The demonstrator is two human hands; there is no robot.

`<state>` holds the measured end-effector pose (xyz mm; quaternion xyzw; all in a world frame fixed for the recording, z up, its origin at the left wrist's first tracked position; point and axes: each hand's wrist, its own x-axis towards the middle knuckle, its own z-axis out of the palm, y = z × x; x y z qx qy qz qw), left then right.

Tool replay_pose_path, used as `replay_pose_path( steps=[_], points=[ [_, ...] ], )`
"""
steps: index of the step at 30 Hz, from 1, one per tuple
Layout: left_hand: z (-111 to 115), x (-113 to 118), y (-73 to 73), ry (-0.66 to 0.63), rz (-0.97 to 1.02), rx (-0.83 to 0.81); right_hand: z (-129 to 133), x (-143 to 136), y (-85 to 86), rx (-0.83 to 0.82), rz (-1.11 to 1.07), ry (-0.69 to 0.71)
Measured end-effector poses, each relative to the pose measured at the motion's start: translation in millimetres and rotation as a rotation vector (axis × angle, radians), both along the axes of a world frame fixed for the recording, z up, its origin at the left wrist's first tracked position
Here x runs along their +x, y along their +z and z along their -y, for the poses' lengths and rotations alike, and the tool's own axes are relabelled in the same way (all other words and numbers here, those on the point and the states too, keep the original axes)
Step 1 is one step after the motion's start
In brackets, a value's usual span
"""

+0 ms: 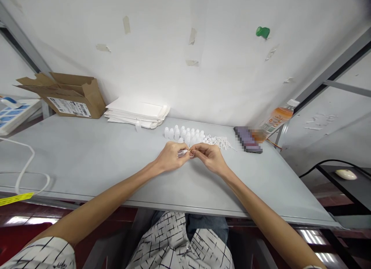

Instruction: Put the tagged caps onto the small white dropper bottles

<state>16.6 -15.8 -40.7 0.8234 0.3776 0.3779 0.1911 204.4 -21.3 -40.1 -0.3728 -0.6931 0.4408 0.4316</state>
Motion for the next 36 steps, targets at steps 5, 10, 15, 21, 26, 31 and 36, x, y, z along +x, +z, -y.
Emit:
replay_pose_path(
  steps=[5, 10, 15, 21, 26, 31, 36],
  points=[
    [1.6, 0.3, 9.2, -0.012, 0.063, 0.028, 1.4, -0.5, 9.9, -0.007, -0.073, 0.005],
    [1.1, -2.3, 16.2, 0.012, 0.125, 0.033, 3.7, -1.1, 20.2, -0.018, -0.180, 0.046],
    [0.7, -2.7, 15.3, 0.030, 0.092, 0.037, 4.1, -2.0, 19.7, -0.050, -0.209, 0.021],
    [-0.1, -2.2, 14.1, 0.022, 0.088, 0.069, 4.2, -2.5, 19.9, -0.087, -0.220, -0.004],
    [-0.6, -2.5, 12.5, 0.029, 0.082, 0.083, 3.9, -3.0, 19.4, -0.093, -0.232, -0.018],
    [-0.3, -2.6, 12.6, 0.042, 0.073, 0.089, 4.2, -2.9, 21.0, -0.103, -0.228, -0.028],
    [0.0, -2.2, 13.5, 0.025, 0.088, 0.091, 3.7, -2.7, 21.0, -0.104, -0.216, -0.016]
  ],
)
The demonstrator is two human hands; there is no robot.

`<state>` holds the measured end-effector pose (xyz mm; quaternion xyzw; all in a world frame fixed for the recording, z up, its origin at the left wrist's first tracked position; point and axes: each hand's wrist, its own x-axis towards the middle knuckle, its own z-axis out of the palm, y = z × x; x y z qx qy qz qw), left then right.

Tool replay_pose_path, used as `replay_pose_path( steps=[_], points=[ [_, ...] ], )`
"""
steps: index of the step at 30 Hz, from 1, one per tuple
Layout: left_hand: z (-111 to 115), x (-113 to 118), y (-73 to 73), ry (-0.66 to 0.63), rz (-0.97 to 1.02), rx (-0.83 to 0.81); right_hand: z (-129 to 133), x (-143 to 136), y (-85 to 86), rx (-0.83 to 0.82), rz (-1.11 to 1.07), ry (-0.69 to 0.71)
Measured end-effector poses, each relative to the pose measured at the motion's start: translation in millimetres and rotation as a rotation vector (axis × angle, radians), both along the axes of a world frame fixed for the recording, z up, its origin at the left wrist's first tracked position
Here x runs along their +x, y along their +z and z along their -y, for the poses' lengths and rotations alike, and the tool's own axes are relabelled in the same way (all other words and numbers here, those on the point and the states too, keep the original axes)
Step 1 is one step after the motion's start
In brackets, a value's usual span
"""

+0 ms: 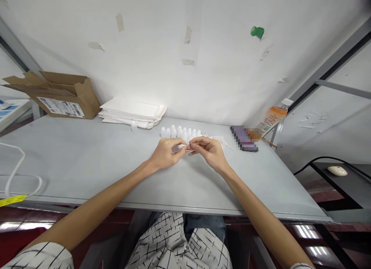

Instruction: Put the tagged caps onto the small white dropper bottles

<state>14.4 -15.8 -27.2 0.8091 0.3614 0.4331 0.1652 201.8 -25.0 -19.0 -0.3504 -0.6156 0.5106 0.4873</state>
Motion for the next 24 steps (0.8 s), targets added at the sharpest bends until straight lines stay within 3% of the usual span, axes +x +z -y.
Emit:
replay_pose_path(
  steps=[24],
  points=[
    [-0.4, 1.0, 0.8, -0.019, 0.022, 0.000, -0.3, 0.9, -3.3, 0.069, 0.121, -0.062]
  ],
)
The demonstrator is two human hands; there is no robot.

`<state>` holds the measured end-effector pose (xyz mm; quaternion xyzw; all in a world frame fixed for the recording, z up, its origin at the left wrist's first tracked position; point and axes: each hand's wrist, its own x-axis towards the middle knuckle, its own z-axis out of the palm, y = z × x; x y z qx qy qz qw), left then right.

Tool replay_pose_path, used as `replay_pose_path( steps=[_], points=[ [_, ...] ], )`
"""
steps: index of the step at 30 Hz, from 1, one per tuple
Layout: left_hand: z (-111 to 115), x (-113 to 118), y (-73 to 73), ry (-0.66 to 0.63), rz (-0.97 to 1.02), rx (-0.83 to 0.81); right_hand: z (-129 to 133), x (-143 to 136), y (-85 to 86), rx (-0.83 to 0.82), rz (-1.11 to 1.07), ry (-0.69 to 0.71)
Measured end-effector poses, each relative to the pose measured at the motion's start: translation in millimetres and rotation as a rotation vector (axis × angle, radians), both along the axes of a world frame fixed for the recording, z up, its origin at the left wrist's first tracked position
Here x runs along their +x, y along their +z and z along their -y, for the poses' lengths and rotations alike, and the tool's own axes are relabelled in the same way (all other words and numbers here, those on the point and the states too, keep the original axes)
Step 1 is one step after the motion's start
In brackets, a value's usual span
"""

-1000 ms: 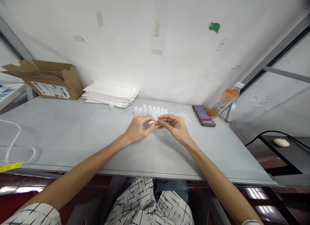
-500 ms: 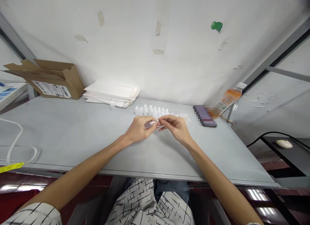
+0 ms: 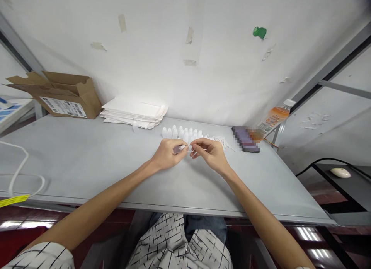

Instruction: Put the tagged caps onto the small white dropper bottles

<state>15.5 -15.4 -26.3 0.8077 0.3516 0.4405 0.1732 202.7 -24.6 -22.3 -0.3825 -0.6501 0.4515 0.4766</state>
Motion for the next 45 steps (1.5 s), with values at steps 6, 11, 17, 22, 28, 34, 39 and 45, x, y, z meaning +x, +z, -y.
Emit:
replay_pose_path(
  steps=[6, 11, 17, 22, 28, 34, 39, 45],
  points=[
    [0.0, -0.1, -0.7, -0.005, -0.013, -0.007, 1.3, -1.1, 0.9, 0.011, 0.023, 0.011],
    [-0.2, -0.8, -1.6, -0.008, -0.031, -0.006, 1.9, -0.8, 2.5, 0.007, 0.029, 0.022],
    [-1.1, -0.6, -2.3, -0.007, -0.033, 0.005, 2.1, -0.3, 2.8, -0.001, 0.039, 0.022],
    [-1.5, -0.6, -3.5, -0.004, -0.033, 0.009, 2.3, -1.6, 3.1, -0.002, 0.035, 0.026],
    [-0.9, -0.7, -3.0, -0.005, -0.036, 0.005, 2.3, -1.6, 2.6, 0.012, 0.037, 0.030],
    [-0.7, -0.3, -0.8, -0.004, -0.035, 0.012, 2.8, -1.6, 2.0, 0.014, 0.042, 0.028],
    [-0.4, -0.5, -0.1, -0.001, -0.029, -0.003, 3.7, -2.6, 3.1, 0.026, 0.039, 0.020],
    [0.0, -0.2, 0.0, -0.001, -0.029, -0.005, 2.9, -2.2, 0.6, 0.044, 0.032, 0.025]
  ],
)
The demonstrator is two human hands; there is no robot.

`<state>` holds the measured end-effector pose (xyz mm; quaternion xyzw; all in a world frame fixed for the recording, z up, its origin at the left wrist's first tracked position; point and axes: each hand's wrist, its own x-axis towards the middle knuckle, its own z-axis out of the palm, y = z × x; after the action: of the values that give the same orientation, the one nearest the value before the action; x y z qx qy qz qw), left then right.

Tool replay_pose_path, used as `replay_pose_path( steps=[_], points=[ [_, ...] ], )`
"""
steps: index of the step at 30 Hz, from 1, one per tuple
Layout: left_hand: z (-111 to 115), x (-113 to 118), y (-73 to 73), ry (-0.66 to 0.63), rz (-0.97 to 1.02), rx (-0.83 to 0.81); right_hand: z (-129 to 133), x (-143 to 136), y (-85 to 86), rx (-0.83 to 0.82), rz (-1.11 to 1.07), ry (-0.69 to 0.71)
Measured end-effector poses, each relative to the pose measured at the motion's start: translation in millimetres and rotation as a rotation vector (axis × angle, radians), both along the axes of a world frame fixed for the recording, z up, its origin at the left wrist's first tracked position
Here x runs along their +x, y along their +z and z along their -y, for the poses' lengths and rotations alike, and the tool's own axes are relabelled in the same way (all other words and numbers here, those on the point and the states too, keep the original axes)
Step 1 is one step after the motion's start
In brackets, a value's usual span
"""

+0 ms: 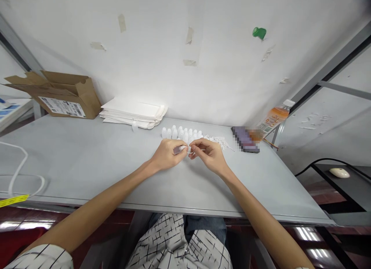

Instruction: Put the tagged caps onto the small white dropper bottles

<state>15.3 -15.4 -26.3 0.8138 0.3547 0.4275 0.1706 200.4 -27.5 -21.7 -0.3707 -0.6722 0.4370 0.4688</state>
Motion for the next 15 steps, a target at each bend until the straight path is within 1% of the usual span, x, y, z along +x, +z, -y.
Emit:
replay_pose_path(
  steps=[6, 15],
  points=[
    [-1.3, -0.4, -1.6, -0.004, -0.022, 0.014, -0.6, 0.9, -2.7, 0.025, 0.034, -0.006],
    [-5.3, -2.5, -7.1, 0.016, -0.154, 0.025, -1.2, 2.3, -2.3, 0.079, 0.181, -0.011]
  ],
)
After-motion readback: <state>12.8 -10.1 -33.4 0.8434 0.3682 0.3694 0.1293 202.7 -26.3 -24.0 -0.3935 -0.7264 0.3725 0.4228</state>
